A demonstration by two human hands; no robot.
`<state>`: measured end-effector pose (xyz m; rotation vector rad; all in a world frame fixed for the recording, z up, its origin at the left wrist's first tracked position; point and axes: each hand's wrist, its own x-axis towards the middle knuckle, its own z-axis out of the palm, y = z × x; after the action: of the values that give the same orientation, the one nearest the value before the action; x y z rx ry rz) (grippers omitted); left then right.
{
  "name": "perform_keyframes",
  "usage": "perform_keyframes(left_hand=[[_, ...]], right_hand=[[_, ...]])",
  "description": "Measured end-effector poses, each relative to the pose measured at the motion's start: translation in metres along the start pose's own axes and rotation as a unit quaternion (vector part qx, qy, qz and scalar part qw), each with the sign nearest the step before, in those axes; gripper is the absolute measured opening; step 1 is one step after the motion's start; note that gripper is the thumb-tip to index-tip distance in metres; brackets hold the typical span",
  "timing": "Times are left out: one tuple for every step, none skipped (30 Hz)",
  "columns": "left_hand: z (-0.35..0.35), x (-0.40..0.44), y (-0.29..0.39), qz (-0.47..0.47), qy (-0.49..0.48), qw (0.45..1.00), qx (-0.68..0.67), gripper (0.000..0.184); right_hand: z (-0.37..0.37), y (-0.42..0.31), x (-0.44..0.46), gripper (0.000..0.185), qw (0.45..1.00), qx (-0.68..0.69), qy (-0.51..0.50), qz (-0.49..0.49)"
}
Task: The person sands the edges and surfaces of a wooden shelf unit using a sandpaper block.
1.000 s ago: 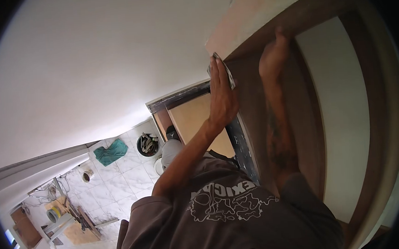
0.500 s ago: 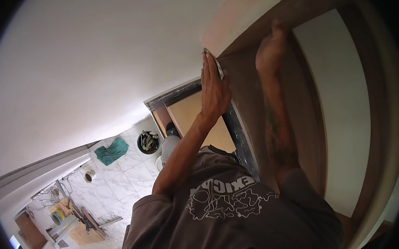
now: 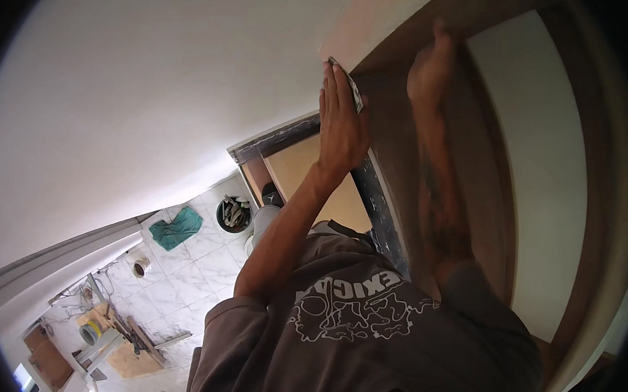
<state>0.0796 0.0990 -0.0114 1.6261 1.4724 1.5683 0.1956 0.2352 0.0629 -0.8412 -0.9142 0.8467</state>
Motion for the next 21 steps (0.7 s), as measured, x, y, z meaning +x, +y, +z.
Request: perform_keyframes(left_hand=[[-0.001, 0.001, 0.003, -0.007, -0.003, 1.0, -0.001, 0.064], [-0.003, 0.002, 0.007, -0.014, -0.006, 1.0, -0.003, 0.062], [-0.004, 0.001, 0.008, -0.023, -0.009, 1.0, -0.005, 0.061], [-0.004, 0.003, 0.008, -0.014, 0.001, 1.0, -0.008, 0.061], [-0.004, 0.003, 0.006, -0.008, 0.008, 1.0, -0.012, 0.06], [-0.003, 0.002, 0.005, -0.002, 0.015, 1.0, -0.016, 0.059], [-0.001, 0.002, 0.001, -0.003, 0.014, 1.0, -0.011, 0.059], [0.0, 0.002, -0.002, -0.004, 0.014, 1.0, -0.008, 0.058], [0.0, 0.005, -0.002, -0.003, 0.017, 1.0, -0.004, 0.058], [-0.001, 0.006, -0.001, -0.001, 0.015, 1.0, -0.014, 0.058], [-0.003, 0.006, 0.001, 0.0, 0.014, 1.0, -0.024, 0.058], [-0.005, 0.006, 0.0, -0.001, 0.015, 0.999, -0.033, 0.057], [-0.006, 0.007, 0.004, 0.008, 0.019, 0.999, -0.036, 0.059], [-0.008, 0.009, 0.011, 0.016, 0.021, 0.999, -0.039, 0.06], [-0.009, 0.009, 0.017, 0.023, 0.021, 0.999, -0.044, 0.061], [-0.007, 0.006, 0.015, 0.022, 0.022, 0.999, -0.03, 0.063], [-0.006, 0.005, 0.006, 0.027, 0.024, 0.999, -0.016, 0.064], [-0.003, 0.004, -0.002, 0.031, 0.025, 0.999, -0.001, 0.066], [-0.001, 0.005, -0.004, 0.019, 0.023, 0.999, -0.014, 0.068], [-0.001, 0.007, -0.006, 0.006, 0.021, 0.999, -0.026, 0.07], [-0.002, 0.009, -0.006, -0.006, 0.02, 0.999, -0.037, 0.072]], right_hand=[[-0.016, 0.014, 0.018, 0.023, 0.999, 0.014, -0.028, -0.01], [-0.013, 0.012, 0.018, 0.024, 0.999, 0.016, -0.032, -0.019], [-0.011, 0.012, 0.018, 0.025, 0.999, 0.018, -0.036, -0.028], [0.012, -0.003, -0.001, 0.027, 0.999, 0.01, -0.014, -0.034], [0.011, -0.005, -0.007, 0.027, 1.0, 0.002, -0.019, -0.024], [0.011, -0.007, -0.013, 0.028, 1.0, -0.006, -0.025, -0.015], [0.0, -0.01, -0.012, 0.028, 0.998, -0.012, -0.059, 0.007], [-0.004, -0.008, -0.01, 0.027, 0.998, -0.012, -0.058, 0.004], [-0.006, -0.008, -0.008, 0.027, 0.998, -0.013, -0.057, 0.001], [0.016, -0.011, -0.014, 0.026, 0.999, -0.005, -0.022, -0.025], [0.021, -0.012, -0.017, 0.026, 1.0, -0.011, -0.016, -0.025], [0.026, -0.013, -0.02, 0.026, 1.0, -0.016, -0.01, -0.024], [0.017, -0.015, -0.018, 0.028, 0.999, -0.036, -0.033, 0.002], [0.007, -0.012, -0.013, 0.029, 0.998, -0.048, -0.04, 0.01], [-0.002, -0.009, -0.007, 0.031, 0.997, -0.06, -0.047, 0.017], [-0.014, 0.006, 0.007, 0.033, 0.997, -0.064, -0.042, 0.004], [-0.009, 0.006, 0.008, 0.036, 0.998, -0.058, -0.037, -0.012], [-0.005, 0.005, 0.009, 0.039, 0.998, -0.051, -0.032, -0.027], [0.016, -0.007, -0.009, 0.042, 0.998, -0.036, -0.03, -0.039], [0.029, -0.018, -0.023, 0.045, 0.998, -0.021, -0.028, -0.05], [0.033, -0.025, -0.028, 0.047, 0.998, -0.025, -0.031, -0.044]])
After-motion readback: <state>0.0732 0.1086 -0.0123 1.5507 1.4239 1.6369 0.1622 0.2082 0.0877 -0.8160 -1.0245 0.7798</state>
